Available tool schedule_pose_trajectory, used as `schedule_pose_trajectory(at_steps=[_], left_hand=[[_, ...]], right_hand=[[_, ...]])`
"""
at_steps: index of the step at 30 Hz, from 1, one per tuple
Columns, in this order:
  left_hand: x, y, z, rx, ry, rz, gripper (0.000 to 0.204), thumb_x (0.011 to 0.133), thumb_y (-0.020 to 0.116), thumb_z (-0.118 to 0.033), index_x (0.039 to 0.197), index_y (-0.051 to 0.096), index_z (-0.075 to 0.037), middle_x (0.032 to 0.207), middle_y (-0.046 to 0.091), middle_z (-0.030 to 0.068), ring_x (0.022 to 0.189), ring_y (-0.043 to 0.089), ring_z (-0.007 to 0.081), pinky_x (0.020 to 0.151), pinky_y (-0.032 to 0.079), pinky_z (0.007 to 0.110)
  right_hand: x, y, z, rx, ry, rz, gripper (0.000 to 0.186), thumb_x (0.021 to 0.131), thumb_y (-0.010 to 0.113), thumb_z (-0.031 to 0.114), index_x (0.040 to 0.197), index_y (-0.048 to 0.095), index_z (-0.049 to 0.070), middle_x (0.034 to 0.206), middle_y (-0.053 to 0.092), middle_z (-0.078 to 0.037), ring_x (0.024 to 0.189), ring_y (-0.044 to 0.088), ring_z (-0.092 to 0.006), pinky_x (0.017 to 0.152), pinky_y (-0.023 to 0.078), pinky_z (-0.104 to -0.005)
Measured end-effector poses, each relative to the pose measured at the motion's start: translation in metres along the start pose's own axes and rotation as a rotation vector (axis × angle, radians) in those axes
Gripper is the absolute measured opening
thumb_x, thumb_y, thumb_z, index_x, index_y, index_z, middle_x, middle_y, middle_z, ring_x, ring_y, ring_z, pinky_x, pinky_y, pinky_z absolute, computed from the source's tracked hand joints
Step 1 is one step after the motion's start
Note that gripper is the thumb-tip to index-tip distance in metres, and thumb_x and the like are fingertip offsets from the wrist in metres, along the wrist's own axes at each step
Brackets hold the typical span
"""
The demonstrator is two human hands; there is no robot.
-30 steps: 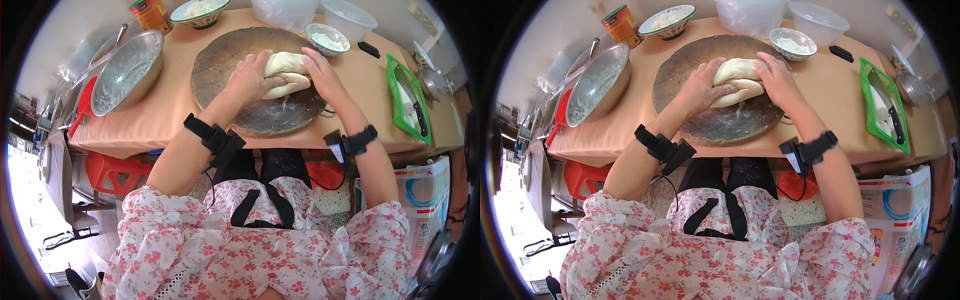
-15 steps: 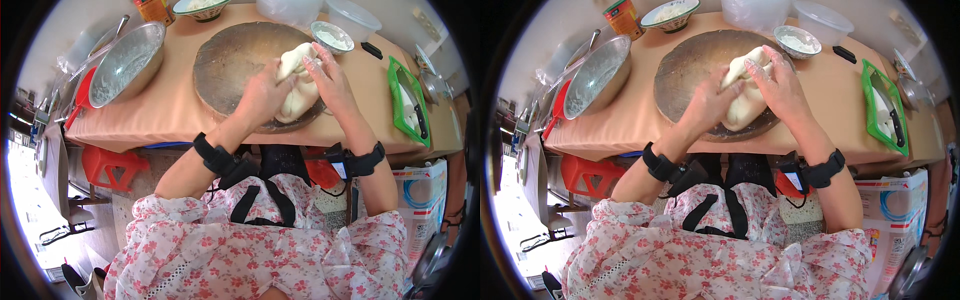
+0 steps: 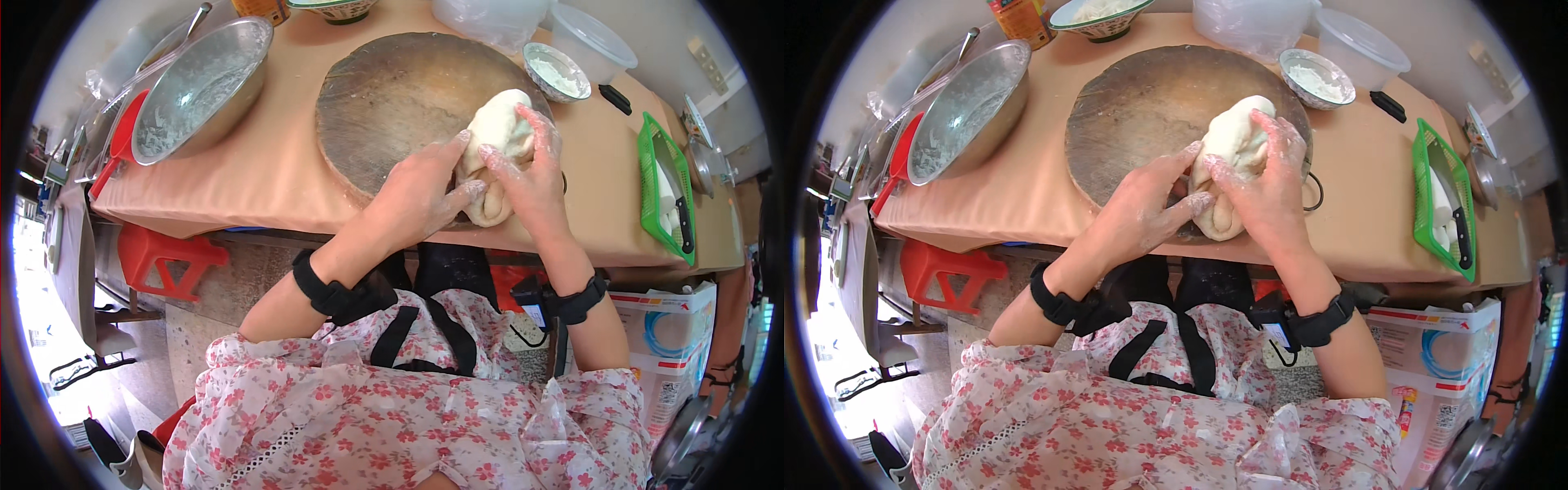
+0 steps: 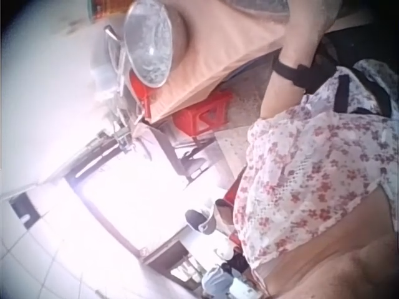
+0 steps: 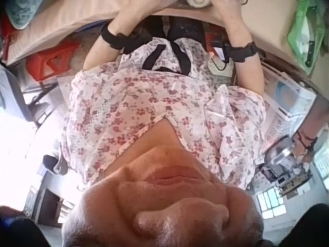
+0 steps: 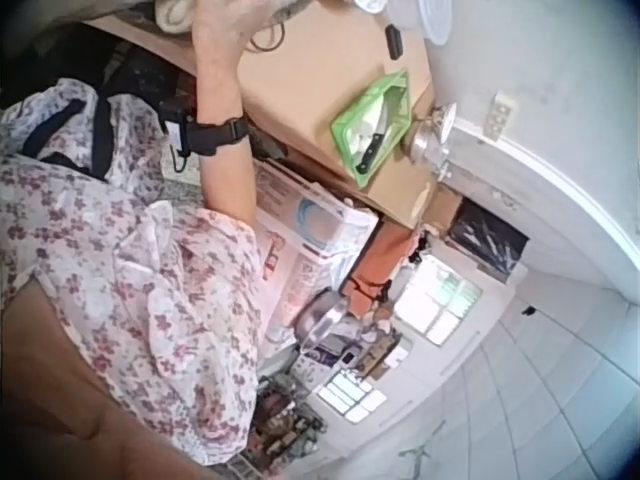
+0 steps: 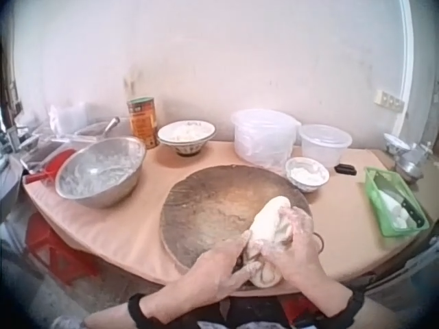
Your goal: Kneading a large piece of dough on a wooden circular board in a food preparation setting.
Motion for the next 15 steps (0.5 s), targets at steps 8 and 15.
schedule_pose_trajectory(at_steps=[8,15], left_hand=[[-0.016,-0.008,-0.002,-0.111,-0.182,-0.132,0.057,0.085,0.067,-0.007,0.137,0.046,0.005,0.087,0.061,0.008,0.072,0.054,0.0093,0.071,0.051,0.027],[-0.015,0.005,-0.029,0.012,0.025,-0.163,0.058,0.084,0.069,-0.009,0.136,0.048,0.003,0.094,0.064,0.0138,0.077,0.063,0.0155,0.072,0.053,0.03]], right_hand=[[0.018,0.017,0.013,0.166,-0.038,0.072,0.056,0.071,0.075,0.015,0.122,0.055,0.005,0.132,0.046,-0.025,0.128,0.043,-0.0365,0.107,0.036,-0.0416],[0.017,-0.009,-0.004,0.225,-0.104,0.105,0.051,0.074,0.072,0.012,0.122,0.057,0.005,0.13,0.051,-0.018,0.123,0.05,-0.0319,0.106,0.038,-0.04]])
Point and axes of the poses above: each hand's wrist, its own x-axis towards the middle knuckle, its own y-axis out of the palm, z = x × y, the point moved 5 cm from there along x, towards the middle knuckle
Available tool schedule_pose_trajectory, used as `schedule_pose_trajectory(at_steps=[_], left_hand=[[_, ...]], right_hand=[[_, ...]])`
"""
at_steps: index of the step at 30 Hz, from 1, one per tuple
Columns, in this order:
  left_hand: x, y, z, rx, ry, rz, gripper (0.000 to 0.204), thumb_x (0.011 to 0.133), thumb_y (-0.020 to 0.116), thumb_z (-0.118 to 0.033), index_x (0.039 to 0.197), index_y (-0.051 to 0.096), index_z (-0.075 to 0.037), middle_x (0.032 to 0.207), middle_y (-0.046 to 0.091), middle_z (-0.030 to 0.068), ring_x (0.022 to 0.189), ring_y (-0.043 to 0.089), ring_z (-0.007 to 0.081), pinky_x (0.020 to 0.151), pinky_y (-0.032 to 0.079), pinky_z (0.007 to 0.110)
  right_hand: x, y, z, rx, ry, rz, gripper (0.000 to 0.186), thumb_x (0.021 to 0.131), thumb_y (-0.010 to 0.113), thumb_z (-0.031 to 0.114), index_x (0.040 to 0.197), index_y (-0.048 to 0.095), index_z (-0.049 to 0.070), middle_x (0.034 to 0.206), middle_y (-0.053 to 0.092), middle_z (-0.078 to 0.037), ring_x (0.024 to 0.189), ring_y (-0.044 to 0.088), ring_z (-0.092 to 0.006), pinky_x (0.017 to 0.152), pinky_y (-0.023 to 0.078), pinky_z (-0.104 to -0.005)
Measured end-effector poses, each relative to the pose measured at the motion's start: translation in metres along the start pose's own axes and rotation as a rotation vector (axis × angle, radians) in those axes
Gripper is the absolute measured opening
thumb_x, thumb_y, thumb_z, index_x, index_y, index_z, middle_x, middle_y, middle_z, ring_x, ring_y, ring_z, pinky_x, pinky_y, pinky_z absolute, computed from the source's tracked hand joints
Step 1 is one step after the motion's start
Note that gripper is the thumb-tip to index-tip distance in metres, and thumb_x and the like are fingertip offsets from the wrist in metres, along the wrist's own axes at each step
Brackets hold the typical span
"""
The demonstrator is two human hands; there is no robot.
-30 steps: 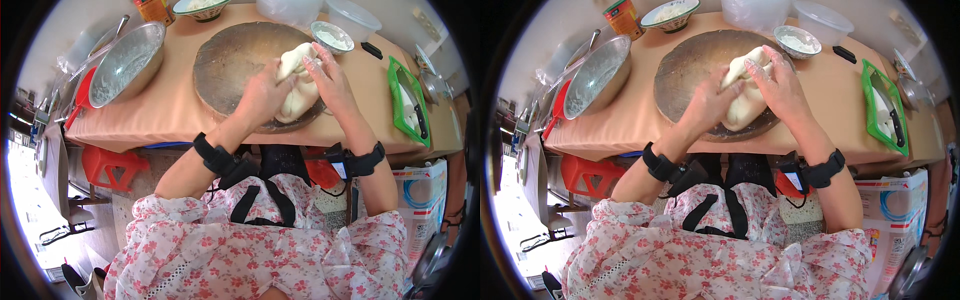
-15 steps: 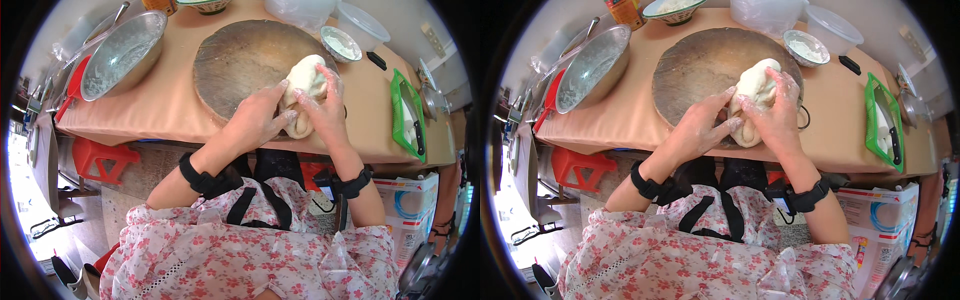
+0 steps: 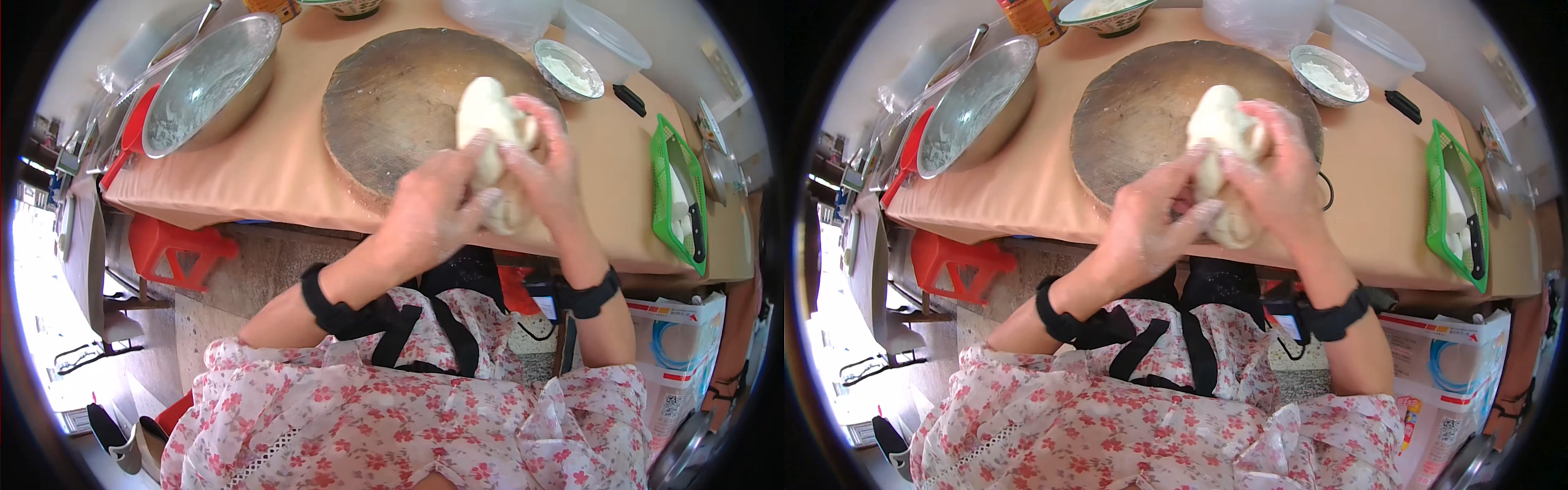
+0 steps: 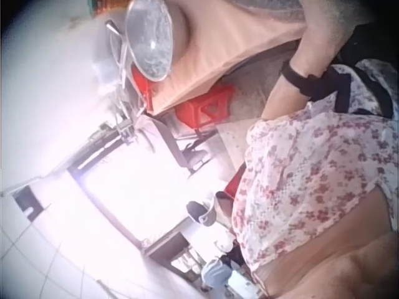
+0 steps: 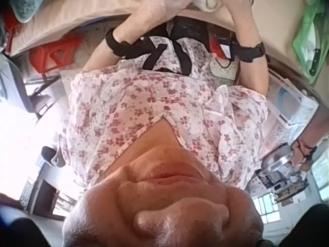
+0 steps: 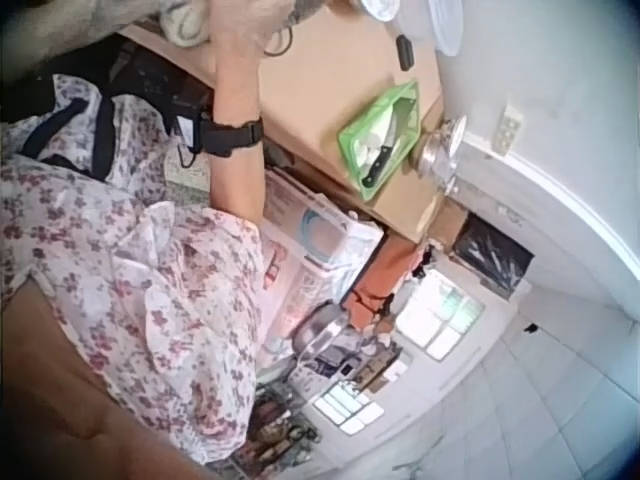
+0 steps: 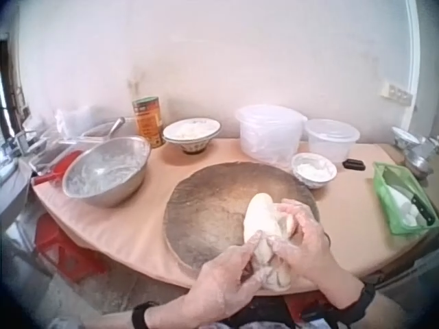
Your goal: Kneading a large piece of dough on a wooden circular board in a food preparation setting.
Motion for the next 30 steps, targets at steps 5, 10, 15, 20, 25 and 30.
schedule_pose_trajectory(at_steps=[5,10,15,20,25,30], left_hand=[[0.012,0.042,-0.019,-0.085,0.169,-0.027,0.069,0.081,0.07,-0.014,0.141,0.04,0.0,0.104,0.059,0.0218,0.091,0.063,0.0344,0.082,0.052,0.042],[0.011,0.077,-0.017,-0.115,0.151,0.11,0.081,0.08,0.07,-0.017,0.147,0.027,-0.003,0.107,0.052,0.0228,0.098,0.059,0.0383,0.084,0.05,0.045],[0.008,0.066,-0.007,-0.2,0.063,0.17,0.077,0.08,0.069,-0.016,0.146,0.031,-0.004,0.108,0.051,0.0211,0.091,0.06,0.0366,0.082,0.05,0.044],[-0.013,0.031,0.001,-0.184,0.065,0.103,0.067,0.083,0.068,-0.014,0.143,0.039,-0.007,0.097,0.053,0.0158,0.083,0.059,0.0321,0.077,0.051,0.04],[-0.036,-0.012,0.018,-0.118,-0.032,-0.011,0.063,0.08,0.07,-0.007,0.138,0.047,-0.004,0.095,0.057,0.0151,0.083,0.06,0.0273,0.076,0.052,0.036],[-0.041,-0.046,0.044,-0.151,-0.152,-0.097,0.059,0.08,0.069,-0.007,0.136,0.049,0.0,0.093,0.058,0.0142,0.082,0.06,0.0233,0.075,0.051,0.034]], right_hand=[[-0.007,-0.054,-0.006,-0.058,0.014,-0.079,0.049,0.077,0.069,0.008,0.124,0.055,0.003,0.129,0.053,-0.015,0.124,0.049,-0.0299,0.106,0.038,-0.039],[-0.031,-0.065,-0.035,-0.172,0.174,-0.115,0.046,0.08,0.067,0.008,0.123,0.055,0.003,0.127,0.054,-0.015,0.122,0.048,-0.0276,0.104,0.037,-0.0386],[-0.03,-0.051,-0.026,-0.108,0.245,-0.117,0.043,0.08,0.07,0.007,0.12,0.056,0.002,0.126,0.054,-0.015,0.121,0.05,-0.0285,0.103,0.039,-0.0393],[-0.038,-0.021,-0.008,-0.092,0.216,-0.122,0.042,0.078,0.071,0.007,0.117,0.058,0.002,0.128,0.053,-0.017,0.121,0.051,-0.0301,0.103,0.039,-0.0398],[-0.028,0.029,0.025,-0.097,0.07,-0.1,0.044,0.077,0.074,0.008,0.116,0.057,0.003,0.127,0.051,-0.019,0.123,0.048,-0.0336,0.105,0.038,-0.0413],[-0.008,0.077,0.043,-0.029,0.075,-0.072,0.044,0.079,0.075,0.014,0.118,0.056,0.003,0.128,0.047,-0.022,0.125,0.044,-0.0362,0.105,0.036,-0.0429]])
Point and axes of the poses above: each hand's wrist, its own x-axis towards the middle knuckle, its own y-axis out of the palm, z = x × y, the point moved 5 cm from there along x, towards the middle knuckle
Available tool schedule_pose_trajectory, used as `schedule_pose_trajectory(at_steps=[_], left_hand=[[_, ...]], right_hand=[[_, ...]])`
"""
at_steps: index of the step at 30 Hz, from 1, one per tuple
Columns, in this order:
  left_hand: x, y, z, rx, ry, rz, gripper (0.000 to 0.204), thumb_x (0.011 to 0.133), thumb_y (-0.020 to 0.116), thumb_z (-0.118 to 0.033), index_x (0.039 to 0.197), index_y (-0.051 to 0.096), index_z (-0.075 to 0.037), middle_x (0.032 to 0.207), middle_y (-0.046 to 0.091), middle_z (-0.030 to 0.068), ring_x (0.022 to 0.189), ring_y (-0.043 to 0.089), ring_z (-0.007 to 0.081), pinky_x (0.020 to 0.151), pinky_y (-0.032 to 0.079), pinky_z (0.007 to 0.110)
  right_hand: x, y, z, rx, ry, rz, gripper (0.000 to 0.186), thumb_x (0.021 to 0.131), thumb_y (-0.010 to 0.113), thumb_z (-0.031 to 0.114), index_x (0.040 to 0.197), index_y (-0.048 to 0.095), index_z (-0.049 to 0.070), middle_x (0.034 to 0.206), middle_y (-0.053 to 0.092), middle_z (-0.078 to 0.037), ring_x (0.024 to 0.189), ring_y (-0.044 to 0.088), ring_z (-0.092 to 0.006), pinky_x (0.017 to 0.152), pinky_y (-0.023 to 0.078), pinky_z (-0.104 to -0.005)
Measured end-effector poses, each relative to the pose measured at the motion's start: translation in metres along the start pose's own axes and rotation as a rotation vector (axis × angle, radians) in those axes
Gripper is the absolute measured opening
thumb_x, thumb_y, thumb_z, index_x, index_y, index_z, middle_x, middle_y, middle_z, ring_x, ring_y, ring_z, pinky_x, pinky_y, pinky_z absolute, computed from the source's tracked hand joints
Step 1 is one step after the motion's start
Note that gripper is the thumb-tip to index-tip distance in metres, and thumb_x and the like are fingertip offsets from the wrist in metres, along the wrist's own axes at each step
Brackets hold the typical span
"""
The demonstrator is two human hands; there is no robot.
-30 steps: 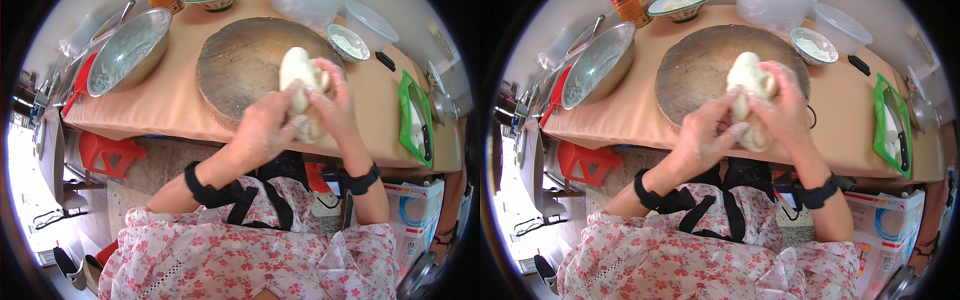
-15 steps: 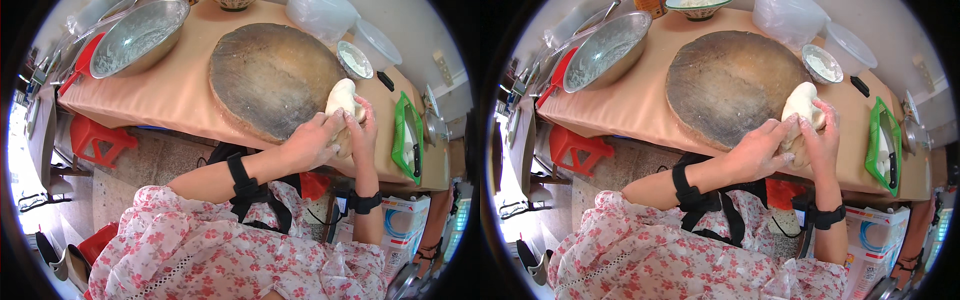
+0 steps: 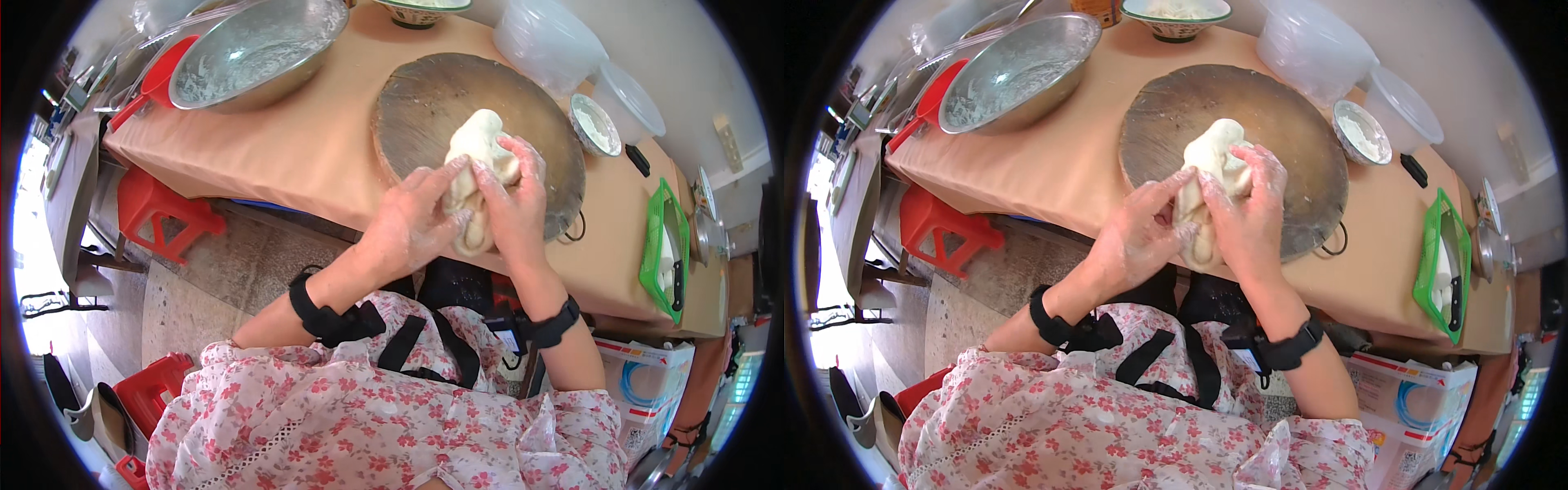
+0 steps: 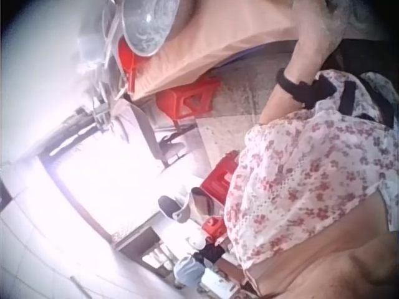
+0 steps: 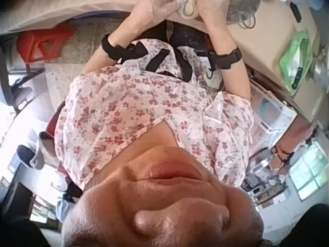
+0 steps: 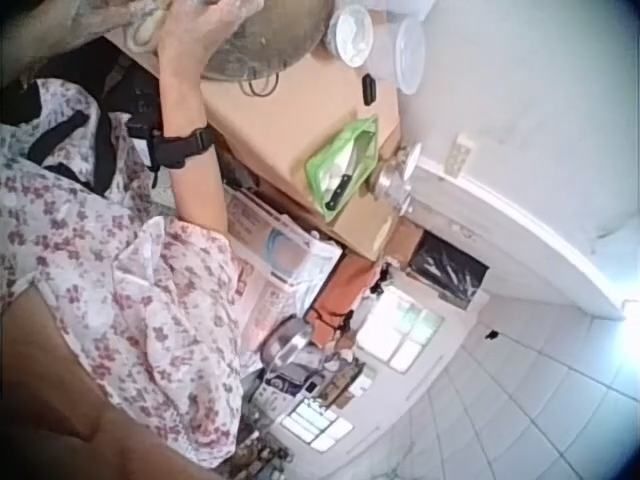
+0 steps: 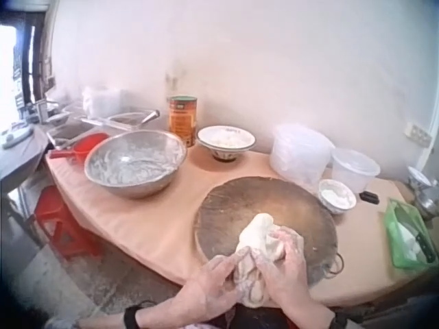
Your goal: Kneading a large piece of dough on a wooden circular board in a food preparation setting.
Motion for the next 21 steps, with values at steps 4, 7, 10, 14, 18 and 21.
schedule_pose_trajectory(at_steps=[4,7,10,14,18,21], left_hand=[[0.018,-0.019,0.012,0.132,0.0,-0.082,0.056,0.081,0.066,-0.009,0.135,0.05,-0.001,0.094,0.059,0.0147,0.082,0.06,0.0232,0.076,0.05,0.033],[0.019,-0.021,0.018,0.204,0.049,-0.142,0.058,0.081,0.067,-0.009,0.135,0.05,-0.004,0.105,0.057,0.0161,0.09,0.059,0.026,0.078,0.05,0.033],[0.016,-0.023,0.013,0.29,0.155,-0.234,0.062,0.082,0.068,-0.016,0.139,0.047,-0.007,0.126,0.049,0.0193,0.11,0.054,0.0332,0.09,0.048,0.038],[0.026,-0.01,0.003,0.38,0.153,-0.155,0.091,0.077,0.074,-0.037,0.149,0.027,-0.006,0.149,0.027,0.0237,0.134,0.034,0.0408,0.108,0.03,0.05],[0.027,0.005,0.009,0.488,0.143,-0.086,0.112,0.072,0.077,-0.048,0.152,0.013,-0.002,0.153,0.019,0.0264,0.14,0.025,0.0412,0.11,0.023,0.057],[0.024,0.005,0.014,0.492,0.13,-0.078,0.111,0.072,0.076,-0.05,0.152,0.014,-0.002,0.154,0.018,0.026,0.141,0.024,0.0414,0.109,0.023,0.06]], right_hand=[[0.024,0.026,0.0,0.014,-0.002,0.015,0.045,0.082,0.073,0.021,0.118,0.056,0.001,0.13,0.047,-0.025,0.126,0.043,-0.0386,0.106,0.035,-0.0439],[0.038,0.025,-0.001,0.011,-0.028,0.126,0.045,0.084,0.071,0.023,0.121,0.056,0.001,0.129,0.049,-0.024,0.122,0.047,-0.0354,0.102,0.039,-0.0404],[0.045,0.007,-0.003,0.06,0.072,0.254,0.043,0.088,0.067,0.023,0.122,0.056,0.001,0.125,0.054,-0.02,0.114,0.054,-0.0278,0.097,0.043,-0.0363],[0.06,-0.021,-0.014,0.009,0.138,0.3,0.035,0.092,0.062,0.026,0.117,0.059,0.001,0.112,0.064,-0.013,0.101,0.059,-0.0205,0.091,0.046,-0.0326],[0.075,-0.025,0.018,-0.254,0.038,0.327,0.025,0.093,0.059,0.024,0.095,0.063,-0.001,0.081,0.065,-0.012,0.072,0.06,-0.0163,0.068,0.047,-0.0325],[0.065,0.001,0.039,-0.275,-0.257,0.534,0.018,0.088,0.059,0.015,0.081,0.057,-0.002,0.075,0.056,-0.018,0.067,0.058,-0.031,0.062,0.044,-0.0382]])
Point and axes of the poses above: each hand's wrist, its own x-axis towards the middle knuckle, its own y-axis out of the palm, z = x × y, the point moved 5 cm from there along x, towards the middle knuckle
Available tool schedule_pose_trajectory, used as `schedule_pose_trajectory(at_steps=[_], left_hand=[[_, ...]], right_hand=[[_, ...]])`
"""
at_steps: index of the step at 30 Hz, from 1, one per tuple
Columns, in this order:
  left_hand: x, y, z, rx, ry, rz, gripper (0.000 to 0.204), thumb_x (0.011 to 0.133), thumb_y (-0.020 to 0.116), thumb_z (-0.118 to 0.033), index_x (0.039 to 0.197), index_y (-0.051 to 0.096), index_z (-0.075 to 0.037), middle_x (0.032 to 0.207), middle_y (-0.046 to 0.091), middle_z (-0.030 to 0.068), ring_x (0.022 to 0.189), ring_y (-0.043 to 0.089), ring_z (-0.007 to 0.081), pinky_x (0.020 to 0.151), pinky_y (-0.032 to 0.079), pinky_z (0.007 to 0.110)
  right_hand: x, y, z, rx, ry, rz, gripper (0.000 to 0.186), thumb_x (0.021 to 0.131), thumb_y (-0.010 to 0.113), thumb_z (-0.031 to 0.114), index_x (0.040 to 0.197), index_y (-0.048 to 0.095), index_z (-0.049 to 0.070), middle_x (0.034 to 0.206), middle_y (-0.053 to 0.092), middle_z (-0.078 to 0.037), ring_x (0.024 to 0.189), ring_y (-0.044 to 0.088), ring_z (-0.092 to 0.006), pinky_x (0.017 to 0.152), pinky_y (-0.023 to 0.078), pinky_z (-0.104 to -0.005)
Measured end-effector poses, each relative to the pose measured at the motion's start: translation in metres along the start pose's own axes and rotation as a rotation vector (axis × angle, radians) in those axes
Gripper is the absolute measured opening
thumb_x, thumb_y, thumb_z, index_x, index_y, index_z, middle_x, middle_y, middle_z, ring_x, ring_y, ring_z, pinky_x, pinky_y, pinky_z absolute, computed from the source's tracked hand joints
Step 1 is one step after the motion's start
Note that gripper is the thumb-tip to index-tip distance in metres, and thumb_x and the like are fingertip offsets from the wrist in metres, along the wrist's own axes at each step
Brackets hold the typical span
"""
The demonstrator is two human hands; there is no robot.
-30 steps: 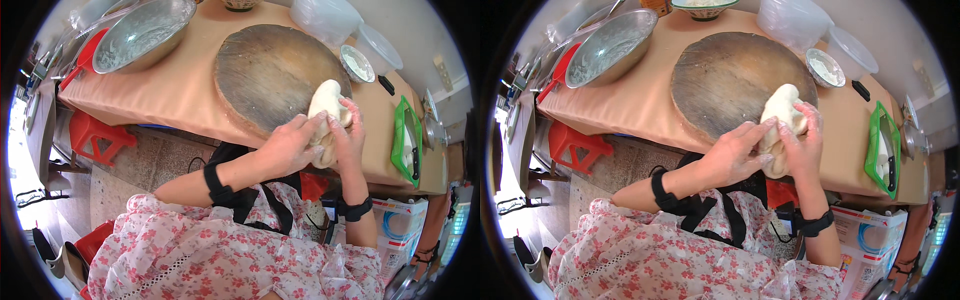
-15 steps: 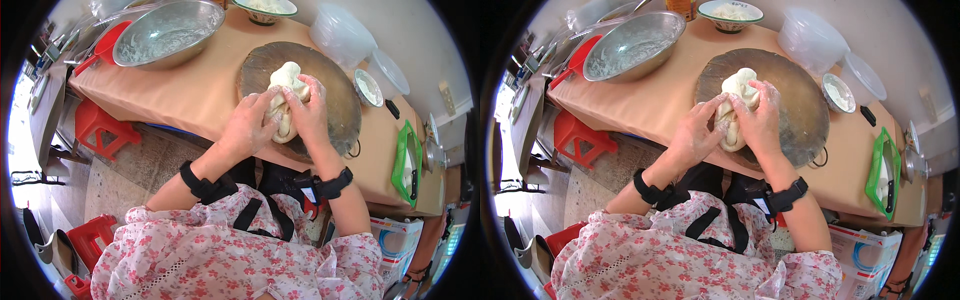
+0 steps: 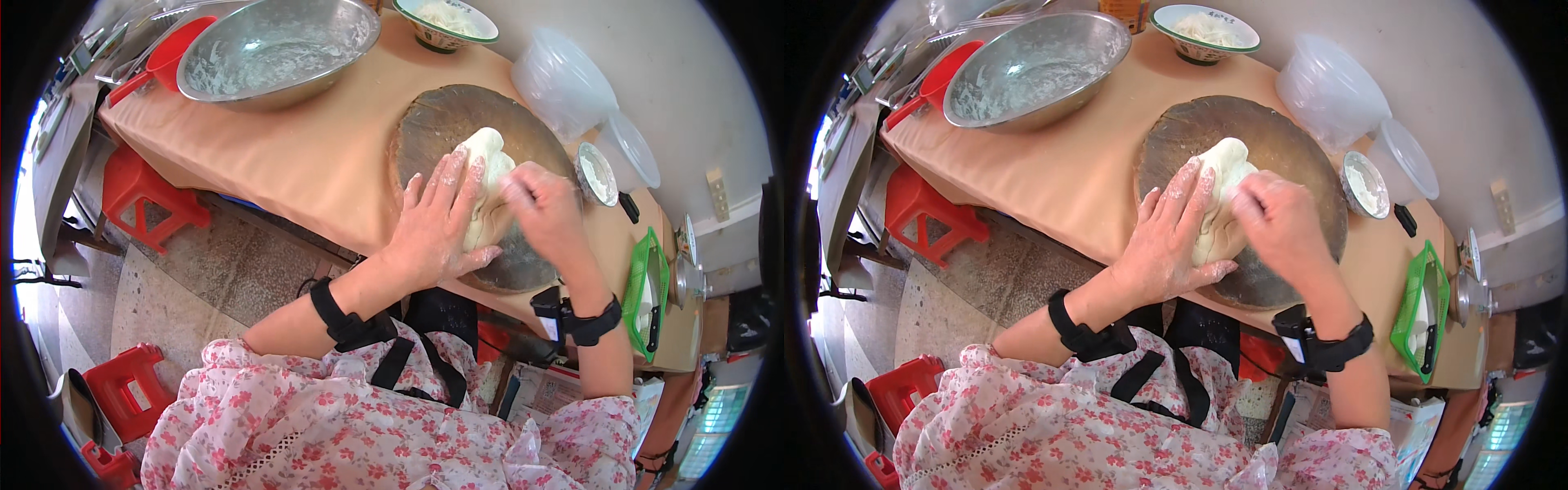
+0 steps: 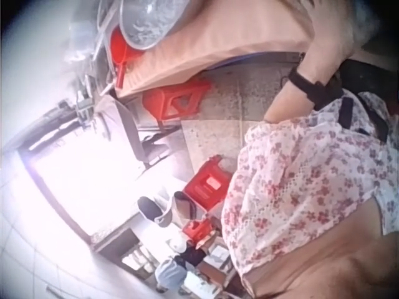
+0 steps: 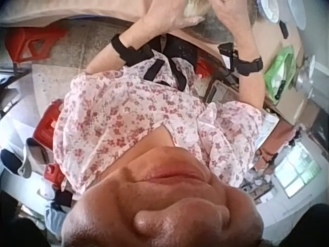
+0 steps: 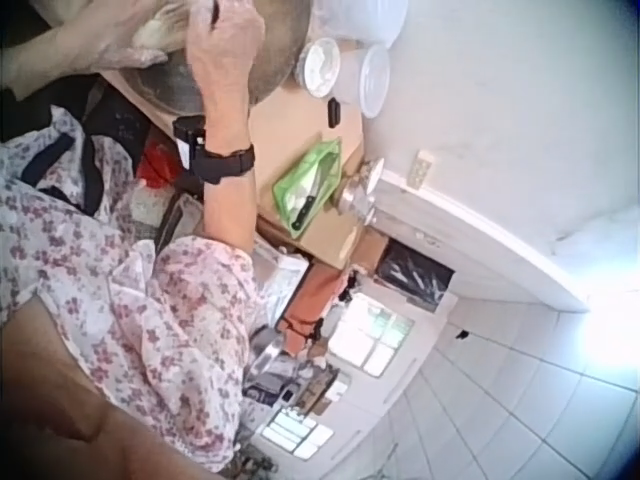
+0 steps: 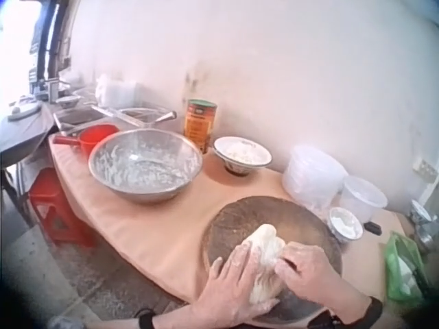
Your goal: Kneading a large piece of dough on a wooden circular board in a food preparation setting.
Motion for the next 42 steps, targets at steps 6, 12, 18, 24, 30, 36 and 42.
schedule_pose_trajectory(at_steps=[6,12,18,24,30,36,42], left_hand=[[0.002,-0.004,0.008,-0.032,-0.051,0.044,0.115,0.071,0.075,-0.056,0.151,0.013,-0.001,0.154,0.018,0.0266,0.142,0.023,0.0413,0.111,0.019,0.061],[0.0,-0.003,0.01,-0.098,-0.122,0.09,0.112,0.072,0.075,-0.055,0.152,0.014,-0.004,0.151,0.02,0.0293,0.141,0.023,0.042,0.112,0.017,0.061],[-0.001,0.0,0.006,-0.084,-0.024,0.034,0.095,0.075,0.075,-0.044,0.15,0.027,-0.013,0.15,0.026,0.0257,0.14,0.027,0.0397,0.113,0.017,0.06],[0.001,0.003,-0.004,-0.05,0.102,-0.075,0.075,0.072,0.077,-0.03,0.139,0.047,-0.015,0.147,0.038,0.0153,0.138,0.034,0.035,0.113,0.02,0.057],[0.001,0.003,-0.014,-0.086,0.213,-0.086,0.066,0.065,0.077,-0.02,0.128,0.057,-0.012,0.143,0.044,0.0112,0.136,0.037,0.0351,0.109,0.028,0.054],[0.004,0.006,-0.021,-0.129,0.293,-0.121,0.063,0.062,0.076,-0.016,0.122,0.06,-0.009,0.139,0.047,0.0111,0.134,0.038,0.0366,0.103,0.038,0.051],[0.002,0.003,-0.027,-0.084,0.319,-0.121,0.061,0.064,0.076,-0.02,0.121,0.06,-0.007,0.137,0.048,0.0131,0.133,0.039,0.0385,0.103,0.038,0.052]], right_hand=[[0.009,0.0,-0.008,0.021,0.034,0.051,0.014,0.086,0.061,0.012,0.084,0.06,-0.002,0.074,0.058,-0.015,0.065,0.055,-0.0291,0.061,0.043,-0.0369],[0.003,-0.014,-0.043,0.156,0.212,0.051,0.012,0.089,0.061,0.012,0.092,0.063,0.0,0.072,0.059,-0.003,0.065,0.051,-0.0101,0.061,0.043,-0.0279],[0.036,-0.014,-0.033,0.171,0.178,-0.024,0.022,0.091,0.058,0.012,0.108,0.066,0.001,0.096,0.068,-0.01,0.094,0.062,-0.0155,0.084,0.048,-0.0299],[0.041,-0.008,-0.04,-0.086,-0.046,0.179,0.025,0.09,0.057,0.014,0.107,0.068,-0.001,0.114,0.066,-0.017,0.107,0.062,-0.0303,0.093,0.046,-0.0337],[0.0,-0.019,-0.054,-0.036,0.159,0.106,0.027,0.088,0.06,0.014,0.106,0.067,-0.004,0.107,0.069,-0.019,0.094,0.067,-0.0326,0.086,0.05,-0.0333],[-0.023,-0.018,-0.074,0.026,0.307,0.073,0.028,0.089,0.06,0.013,0.108,0.066,-0.006,0.103,0.07,-0.02,0.091,0.069,-0.0233,0.082,0.051,-0.0322],[-0.009,-0.037,-0.09,0.098,0.484,0.036,0.026,0.092,0.061,0.022,0.097,0.07,-0.003,0.081,0.07,-0.008,0.078,0.062,-0.0106,0.075,0.048,-0.0268]])
Point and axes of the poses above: each hand's wrist, its own x-axis towards the middle knuckle, its own y-axis out of the palm, z = x × y, the point moved 5 cm from there along x, towards the middle knuckle
